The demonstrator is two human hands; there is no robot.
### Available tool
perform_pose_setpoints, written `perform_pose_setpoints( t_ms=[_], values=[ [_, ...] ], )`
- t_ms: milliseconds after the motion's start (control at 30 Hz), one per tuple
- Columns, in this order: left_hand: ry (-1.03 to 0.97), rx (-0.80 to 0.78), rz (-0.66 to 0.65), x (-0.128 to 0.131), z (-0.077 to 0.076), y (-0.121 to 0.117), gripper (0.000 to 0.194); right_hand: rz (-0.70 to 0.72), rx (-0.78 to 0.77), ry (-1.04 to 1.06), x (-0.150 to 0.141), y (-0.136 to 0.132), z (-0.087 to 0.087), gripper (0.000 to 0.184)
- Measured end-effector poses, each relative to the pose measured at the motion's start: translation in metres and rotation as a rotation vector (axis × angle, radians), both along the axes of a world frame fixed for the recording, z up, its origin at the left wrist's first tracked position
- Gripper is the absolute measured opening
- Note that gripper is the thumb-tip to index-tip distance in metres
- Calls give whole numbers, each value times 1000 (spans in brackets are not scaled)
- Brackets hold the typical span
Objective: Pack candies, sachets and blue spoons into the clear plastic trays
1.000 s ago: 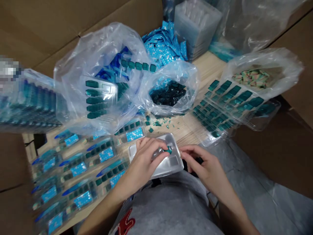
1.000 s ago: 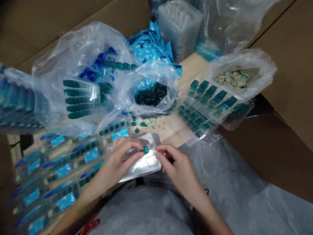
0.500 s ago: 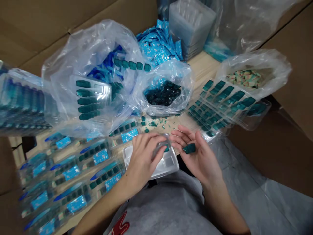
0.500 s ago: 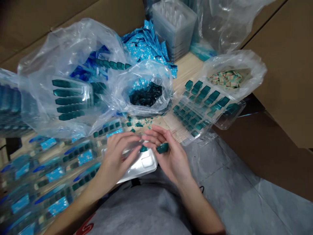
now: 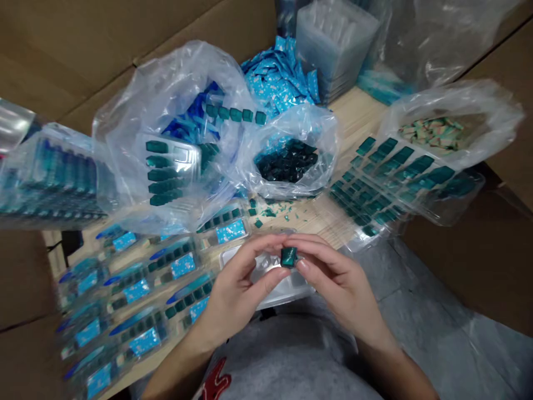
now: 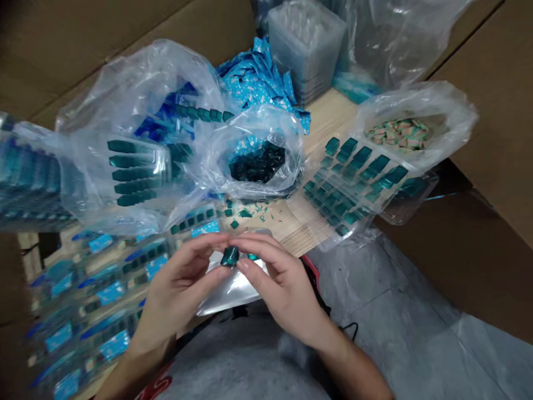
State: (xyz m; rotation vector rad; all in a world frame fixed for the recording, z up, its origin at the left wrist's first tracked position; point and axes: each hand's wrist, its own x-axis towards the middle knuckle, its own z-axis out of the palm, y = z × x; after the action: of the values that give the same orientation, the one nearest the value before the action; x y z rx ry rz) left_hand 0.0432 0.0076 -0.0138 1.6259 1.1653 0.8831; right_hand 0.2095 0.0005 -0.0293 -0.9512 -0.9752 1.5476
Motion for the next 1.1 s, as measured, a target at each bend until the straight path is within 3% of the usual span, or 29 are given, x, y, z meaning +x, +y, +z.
perform_pose_setpoints(
  t_ms=[100,300,533,700,767,933,1033,1100],
  values=[
    [-96,-25,98,-1,-1,-3,32,-35,123,-131,1,-2,-1,28],
    [-120,-38,89,-3,1,-3,21,26,25,-153,0,-4,-5,7],
    [-93,-87,79,-8,1,-7,23,-42,164,-142,-4,-10,-7,28],
    [-3,-84,-19,-14,-1,-9,18,7,361,-362,-3,-7,-10,16],
    [25,-79,4,-21,-3,-11,14,-26,347,-407,-2,-5,-13,15],
    [258,-32,-8,-31,-8,-17,8,-313,235,-553,8,6,-29,12],
    [429,74,-89,-25,-11,-17,6,-320,238,-648,13,14,-42,13],
    [517,164,-75,-20,-15,-16,6,-302,260,-694,13,18,-51,11]
  ],
)
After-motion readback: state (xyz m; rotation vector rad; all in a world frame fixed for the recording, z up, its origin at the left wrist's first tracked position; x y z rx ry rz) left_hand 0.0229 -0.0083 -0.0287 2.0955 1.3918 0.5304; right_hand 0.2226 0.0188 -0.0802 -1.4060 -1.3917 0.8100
